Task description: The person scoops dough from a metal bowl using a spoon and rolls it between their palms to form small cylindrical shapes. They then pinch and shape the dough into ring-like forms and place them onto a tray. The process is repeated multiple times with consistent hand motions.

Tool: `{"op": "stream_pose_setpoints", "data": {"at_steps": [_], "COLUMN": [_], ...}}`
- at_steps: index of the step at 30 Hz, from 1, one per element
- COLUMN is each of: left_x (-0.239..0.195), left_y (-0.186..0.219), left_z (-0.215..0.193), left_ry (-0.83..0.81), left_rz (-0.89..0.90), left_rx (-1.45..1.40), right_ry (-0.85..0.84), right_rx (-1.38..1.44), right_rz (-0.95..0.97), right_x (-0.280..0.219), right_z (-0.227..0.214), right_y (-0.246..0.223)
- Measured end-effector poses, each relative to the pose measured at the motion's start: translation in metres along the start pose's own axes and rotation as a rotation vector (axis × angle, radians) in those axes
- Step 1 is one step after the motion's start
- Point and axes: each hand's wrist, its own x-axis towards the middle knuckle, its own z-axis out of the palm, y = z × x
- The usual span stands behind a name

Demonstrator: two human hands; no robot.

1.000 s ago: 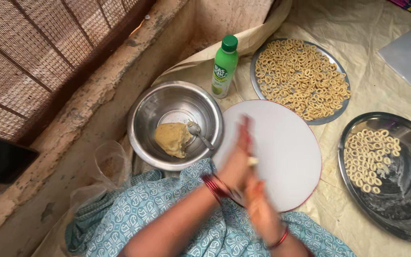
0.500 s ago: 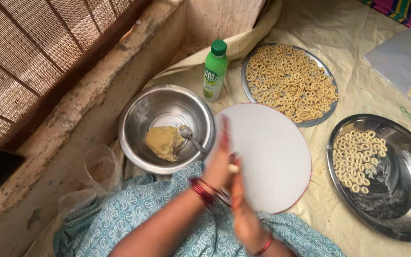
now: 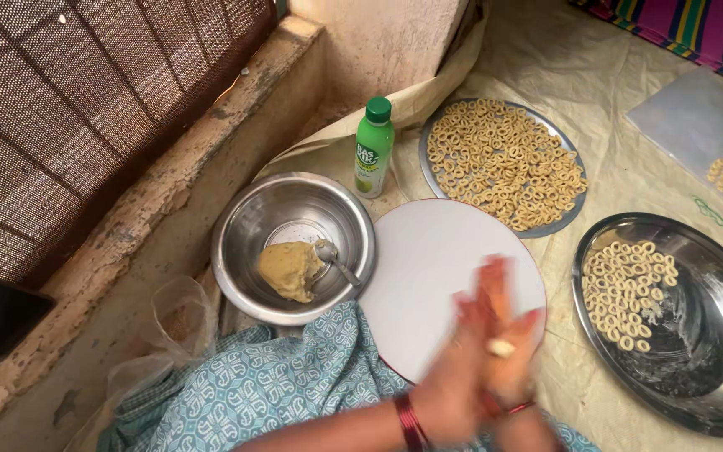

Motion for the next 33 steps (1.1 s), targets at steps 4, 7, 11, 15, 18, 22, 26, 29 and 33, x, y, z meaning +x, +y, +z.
{"op": "stream_pose_setpoints", "data": {"at_steps": [4,7,11,15,18,22,26,29,33], "left_x": [0.039,0.042,0.018,-0.009,-0.012,0.008,0.019,0.006,-0.029], "left_y": [-0.033,-0.036,-0.012,-0.008,-0.018,-0.036,-0.041,-0.037,-0.027], "left_z": [-0.094,-0.117,-0.061,-0.011,-0.009,-0.060,-0.098,-0.074,0.006], "left_ry": [0.270,0.320,0.057,-0.042,-0.001,0.139,0.253,0.195,0.056], "left_rz": [-0.135,-0.254,0.105,-0.055,-0.125,-0.174,-0.115,-0.131,-0.281], "left_rx": [-0.102,-0.225,-0.267,-0.218,-0.247,-0.272,-0.320,-0.422,-0.445], "right_ry": [-0.395,-0.449,-0.015,0.110,0.070,-0.298,-0.479,-0.344,-0.035], "right_rx": [-0.250,-0.147,-0.033,-0.054,-0.106,-0.285,-0.296,-0.259,-0.195], "right_rz": [-0.009,0.106,0.302,0.073,0.091,-0.025,-0.072,-0.062,0.006], "right_x": [-0.064,-0.071,-0.022,0.023,0.006,-0.044,-0.053,-0.026,0.005], "right_z": [0.034,0.028,-0.003,-0.037,-0.022,0.034,0.056,0.040,-0.011], "right_y": [0.059,0.079,0.056,0.000,0.003,0.060,0.071,0.041,-0.014]}}
